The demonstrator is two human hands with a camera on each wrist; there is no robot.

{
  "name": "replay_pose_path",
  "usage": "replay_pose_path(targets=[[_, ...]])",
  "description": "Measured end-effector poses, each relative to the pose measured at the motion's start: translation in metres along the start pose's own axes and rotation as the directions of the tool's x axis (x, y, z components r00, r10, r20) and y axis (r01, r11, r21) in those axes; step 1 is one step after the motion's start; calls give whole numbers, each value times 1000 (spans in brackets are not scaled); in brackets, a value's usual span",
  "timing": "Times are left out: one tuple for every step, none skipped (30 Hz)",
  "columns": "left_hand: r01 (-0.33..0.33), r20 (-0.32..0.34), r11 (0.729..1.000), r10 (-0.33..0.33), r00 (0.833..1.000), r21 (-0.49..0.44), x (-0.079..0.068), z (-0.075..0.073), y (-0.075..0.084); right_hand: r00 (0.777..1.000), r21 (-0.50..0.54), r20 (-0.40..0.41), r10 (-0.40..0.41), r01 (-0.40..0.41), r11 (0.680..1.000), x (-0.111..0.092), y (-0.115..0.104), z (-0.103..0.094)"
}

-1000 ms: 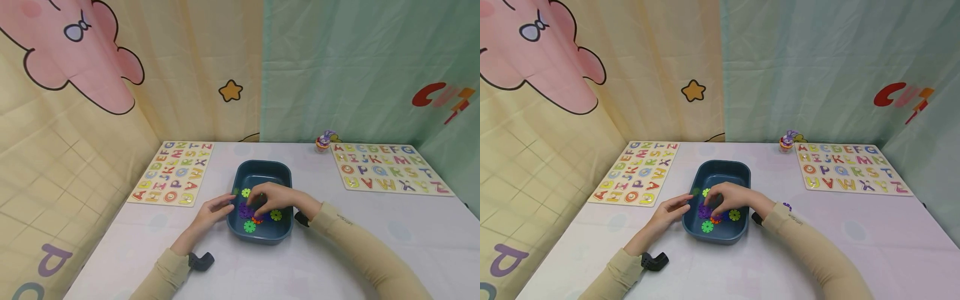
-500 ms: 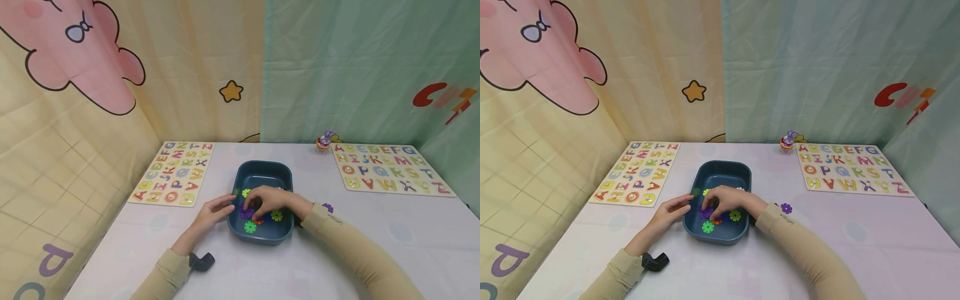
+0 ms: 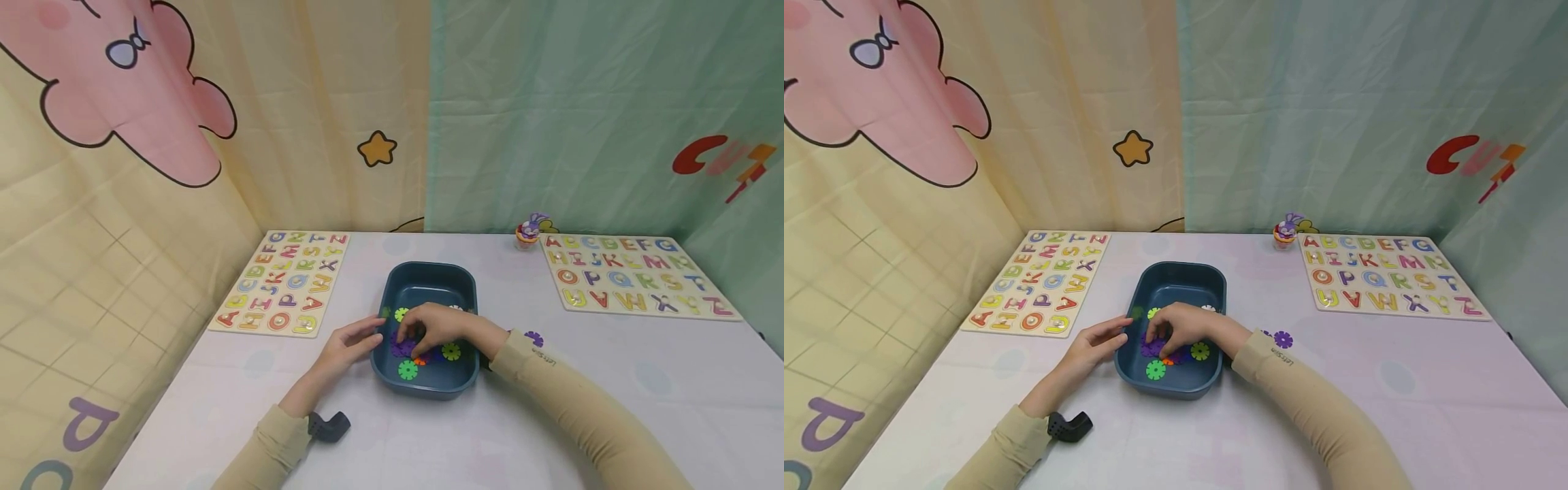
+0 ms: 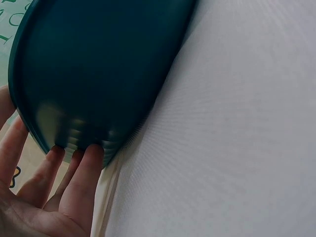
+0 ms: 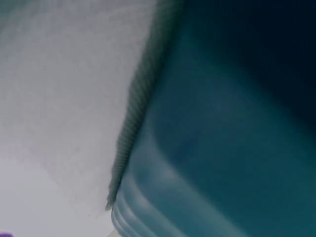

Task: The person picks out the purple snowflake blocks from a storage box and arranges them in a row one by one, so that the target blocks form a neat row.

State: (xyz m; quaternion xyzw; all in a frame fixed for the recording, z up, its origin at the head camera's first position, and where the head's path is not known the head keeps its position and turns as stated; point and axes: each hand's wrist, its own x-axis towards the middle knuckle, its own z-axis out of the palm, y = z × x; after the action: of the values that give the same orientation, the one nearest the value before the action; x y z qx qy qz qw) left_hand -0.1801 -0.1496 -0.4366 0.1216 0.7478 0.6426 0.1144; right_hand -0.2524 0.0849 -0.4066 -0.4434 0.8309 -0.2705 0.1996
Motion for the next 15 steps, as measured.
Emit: replay_pose_path(targets=[[1, 1, 1000, -1, 1000, 0, 0, 0, 0, 1000, -1, 0, -2, 2, 1000, 0, 0, 0], [3, 1, 1000, -3, 1000, 0, 0, 0, 0, 1000, -1, 0, -4, 4, 1000, 0, 0, 0], [5, 2, 1000, -5, 1000, 0, 0, 0, 0, 1000, -2, 0, -7, 7, 1000, 0, 0, 0], [6, 2, 1000, -6, 1000, 1, 0, 0, 0, 1000, -1, 0, -12, 12, 1000, 0, 0, 0], [6, 2, 1000, -6, 1000, 3, 0, 0, 0, 1000, 0, -1, -17, 17, 1000, 0, 0, 0], [5, 1, 1000, -5, 1000, 3, 0, 0, 0, 1000, -2, -2, -22, 22, 1000, 0, 0, 0], [6, 0, 1000, -6, 1000, 1, 0, 0, 0, 1000, -3, -4, -27, 27, 1000, 0, 0, 0], [6, -2, 1000, -6, 1000, 2, 0, 0, 1, 1000, -5, -4, -30, 30, 1000, 0, 0, 1], [4, -3, 1000, -4, 1000, 2, 0, 0, 1, 1000, -8, -5, -30, 30, 1000, 0, 0, 1], [5, -6, 1000, -5, 1000, 1, 0, 0, 1, 1000, -10, -6, -29, 29, 1000, -1, -1, 0], [-1, -7, 1000, 1, 1000, 3, 0, 0, 1, 1000, -14, -7, -25, 25, 1000, -1, -1, 0], [1, -8, 1000, -1, 1000, 1, 0, 1, 1, 1000, -17, -11, -23, 23, 1000, -1, -2, 0], [2, -8, 1000, -2, 1000, 0, 0, 0, 1, 1000, -16, -16, -20, 19, 1000, -2, -2, 0], [2, -8, 1000, -2, 1000, -2, 0, 0, 1, 1000, -15, -23, -17, 17, 1000, -2, -3, -1], [4, -6, 1000, -4, 1000, -4, -1, 0, 1, 999, -12, -30, -17, 17, 1000, -3, -3, -1]])
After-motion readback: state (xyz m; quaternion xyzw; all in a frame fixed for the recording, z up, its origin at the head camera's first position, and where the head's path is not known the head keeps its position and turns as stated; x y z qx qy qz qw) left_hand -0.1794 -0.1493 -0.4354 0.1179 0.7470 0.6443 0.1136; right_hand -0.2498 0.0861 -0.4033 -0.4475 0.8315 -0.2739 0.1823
